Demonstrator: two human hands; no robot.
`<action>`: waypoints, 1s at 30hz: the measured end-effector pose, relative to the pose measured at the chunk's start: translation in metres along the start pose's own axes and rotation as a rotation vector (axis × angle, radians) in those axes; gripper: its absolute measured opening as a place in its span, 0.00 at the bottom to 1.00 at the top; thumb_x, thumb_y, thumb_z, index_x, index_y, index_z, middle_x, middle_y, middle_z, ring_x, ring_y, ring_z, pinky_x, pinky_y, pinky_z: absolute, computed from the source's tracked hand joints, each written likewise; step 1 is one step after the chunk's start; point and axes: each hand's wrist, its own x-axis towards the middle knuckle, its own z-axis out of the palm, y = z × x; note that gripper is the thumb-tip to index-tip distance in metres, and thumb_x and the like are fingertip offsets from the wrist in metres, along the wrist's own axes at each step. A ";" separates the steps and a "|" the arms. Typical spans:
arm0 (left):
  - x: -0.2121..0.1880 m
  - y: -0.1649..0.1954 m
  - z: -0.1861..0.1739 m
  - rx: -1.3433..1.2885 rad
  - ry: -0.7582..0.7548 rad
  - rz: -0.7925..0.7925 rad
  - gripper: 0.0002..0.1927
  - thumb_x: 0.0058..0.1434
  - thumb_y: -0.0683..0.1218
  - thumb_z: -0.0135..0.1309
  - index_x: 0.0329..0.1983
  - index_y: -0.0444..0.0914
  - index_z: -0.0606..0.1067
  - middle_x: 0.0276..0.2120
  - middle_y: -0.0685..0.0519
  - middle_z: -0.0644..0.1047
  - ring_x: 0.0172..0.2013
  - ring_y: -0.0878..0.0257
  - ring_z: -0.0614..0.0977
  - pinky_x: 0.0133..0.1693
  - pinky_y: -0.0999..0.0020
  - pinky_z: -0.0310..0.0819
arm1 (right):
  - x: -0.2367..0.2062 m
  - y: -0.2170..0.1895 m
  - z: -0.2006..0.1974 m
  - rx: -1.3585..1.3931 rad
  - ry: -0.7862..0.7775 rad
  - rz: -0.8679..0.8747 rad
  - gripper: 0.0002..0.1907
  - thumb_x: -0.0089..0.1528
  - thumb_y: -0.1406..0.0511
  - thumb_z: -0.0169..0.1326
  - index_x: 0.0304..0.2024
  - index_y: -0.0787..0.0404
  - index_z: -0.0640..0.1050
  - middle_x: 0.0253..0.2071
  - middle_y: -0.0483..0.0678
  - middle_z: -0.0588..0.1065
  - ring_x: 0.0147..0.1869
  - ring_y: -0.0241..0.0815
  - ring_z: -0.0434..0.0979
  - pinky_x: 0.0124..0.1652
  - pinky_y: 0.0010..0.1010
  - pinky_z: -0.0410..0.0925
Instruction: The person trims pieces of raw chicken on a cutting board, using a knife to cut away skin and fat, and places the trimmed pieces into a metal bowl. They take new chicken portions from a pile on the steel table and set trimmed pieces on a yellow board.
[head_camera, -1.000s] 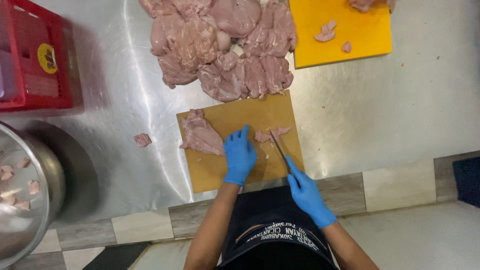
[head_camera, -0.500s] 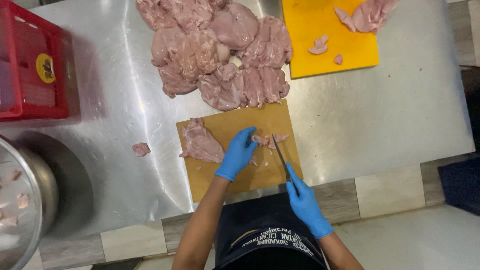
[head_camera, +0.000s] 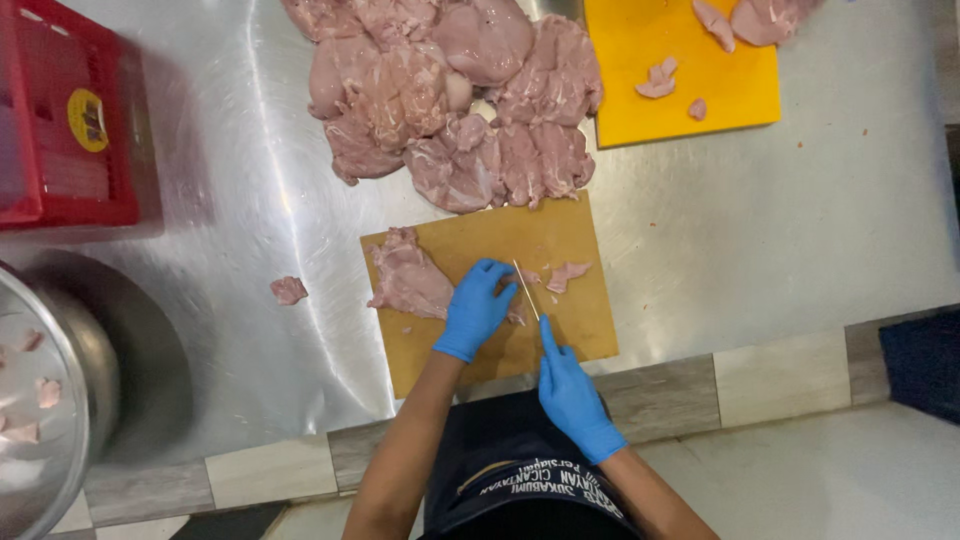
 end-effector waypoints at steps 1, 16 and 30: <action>0.000 -0.002 0.002 -0.003 -0.006 -0.004 0.10 0.60 0.43 0.60 0.44 0.38 0.78 0.41 0.44 0.77 0.42 0.47 0.80 0.46 0.56 0.76 | 0.000 -0.001 0.002 -0.004 -0.013 0.026 0.37 0.66 0.69 0.43 0.77 0.55 0.50 0.45 0.73 0.70 0.44 0.73 0.74 0.44 0.53 0.69; 0.001 -0.032 0.029 0.075 0.044 0.077 0.08 0.63 0.44 0.57 0.44 0.37 0.78 0.41 0.43 0.78 0.42 0.44 0.80 0.45 0.54 0.75 | 0.011 0.003 0.009 -0.105 -0.057 0.078 0.39 0.64 0.70 0.43 0.77 0.52 0.50 0.40 0.69 0.72 0.37 0.71 0.75 0.37 0.56 0.68; 0.004 0.051 0.035 0.055 -0.118 0.054 0.36 0.51 0.38 0.54 0.66 0.31 0.62 0.52 0.31 0.68 0.52 0.32 0.70 0.51 0.46 0.69 | -0.085 0.068 -0.069 0.067 -0.019 0.240 0.34 0.65 0.67 0.46 0.74 0.46 0.59 0.34 0.58 0.73 0.34 0.55 0.75 0.40 0.42 0.70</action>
